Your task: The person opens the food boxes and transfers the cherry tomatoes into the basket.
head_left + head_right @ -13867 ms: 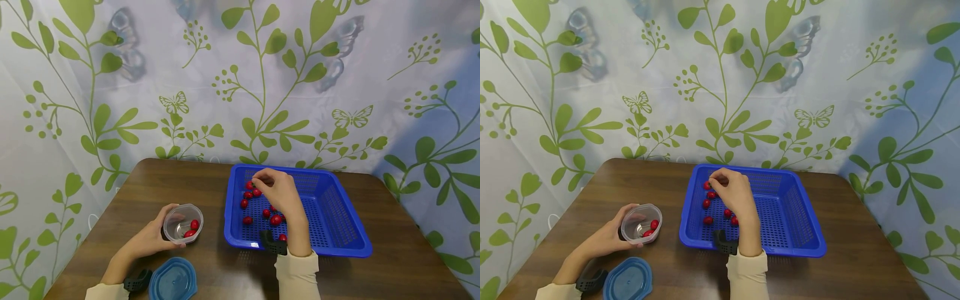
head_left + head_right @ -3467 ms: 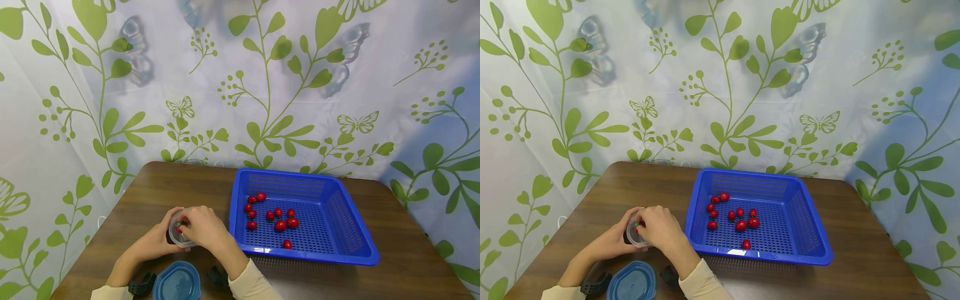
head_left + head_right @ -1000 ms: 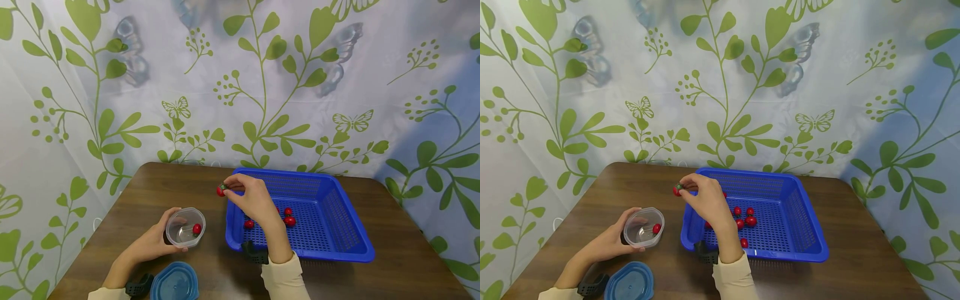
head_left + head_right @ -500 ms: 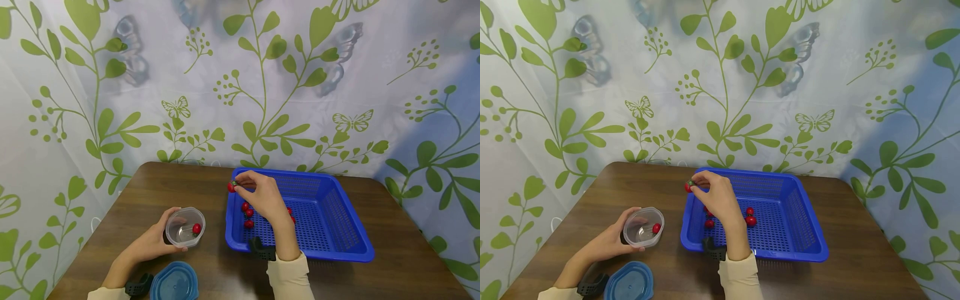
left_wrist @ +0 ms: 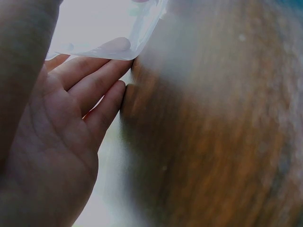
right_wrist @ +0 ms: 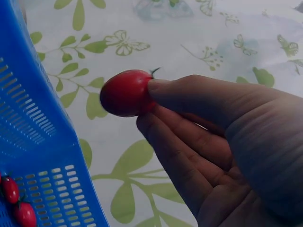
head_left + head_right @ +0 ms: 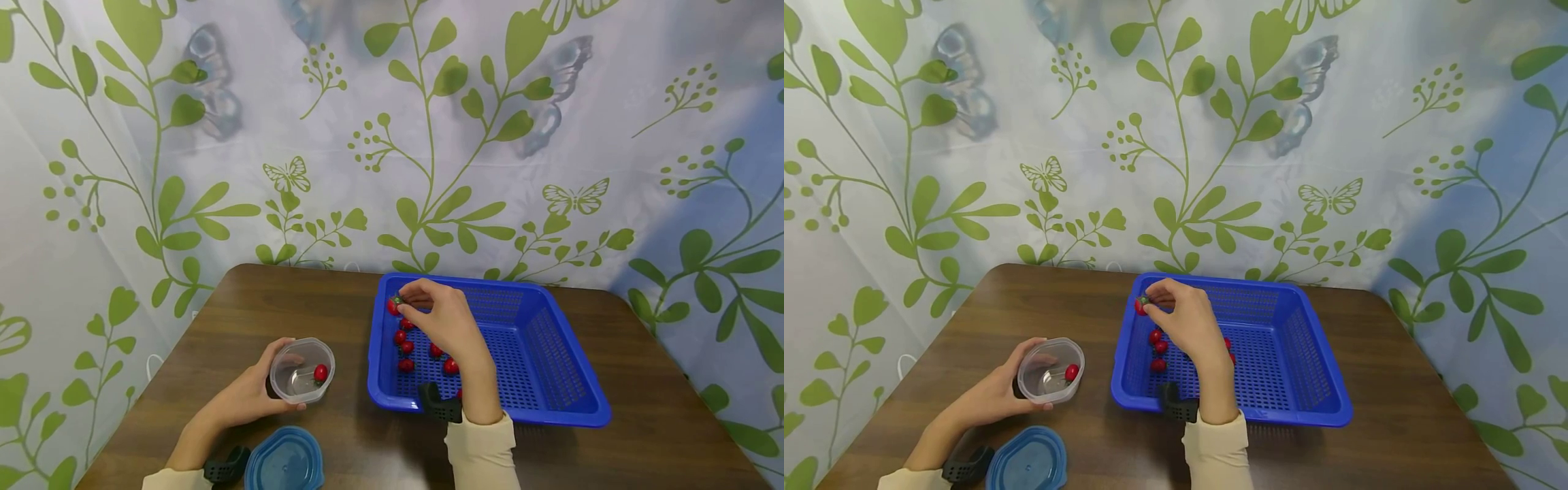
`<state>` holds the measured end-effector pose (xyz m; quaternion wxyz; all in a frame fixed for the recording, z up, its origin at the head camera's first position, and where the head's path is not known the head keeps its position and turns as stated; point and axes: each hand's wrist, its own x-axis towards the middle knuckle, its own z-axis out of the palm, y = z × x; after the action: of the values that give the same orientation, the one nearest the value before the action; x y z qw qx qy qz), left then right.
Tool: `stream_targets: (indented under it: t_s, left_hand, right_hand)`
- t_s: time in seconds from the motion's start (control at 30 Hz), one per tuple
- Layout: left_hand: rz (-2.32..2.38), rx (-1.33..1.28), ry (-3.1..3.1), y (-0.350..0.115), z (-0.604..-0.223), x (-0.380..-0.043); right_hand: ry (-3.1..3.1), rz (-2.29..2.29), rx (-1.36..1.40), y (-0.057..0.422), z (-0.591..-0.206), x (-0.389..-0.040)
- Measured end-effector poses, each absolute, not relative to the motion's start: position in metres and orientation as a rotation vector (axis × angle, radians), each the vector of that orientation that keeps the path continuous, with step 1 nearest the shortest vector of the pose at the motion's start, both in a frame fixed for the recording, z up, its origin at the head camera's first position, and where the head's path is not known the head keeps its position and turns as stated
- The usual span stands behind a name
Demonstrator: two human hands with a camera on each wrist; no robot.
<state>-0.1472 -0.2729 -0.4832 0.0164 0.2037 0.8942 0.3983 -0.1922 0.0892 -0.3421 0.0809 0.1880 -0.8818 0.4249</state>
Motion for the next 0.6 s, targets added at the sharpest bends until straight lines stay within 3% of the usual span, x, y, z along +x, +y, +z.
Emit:
stream_targets:
  t_s: [0.6]
  left_hand:
    - [1.245, 0.666, 2.769, -0.271, -0.480, -0.145]
  right_hand:
    - [-2.728, 1.262, 0.544, 0.117, -0.343, -0.193]
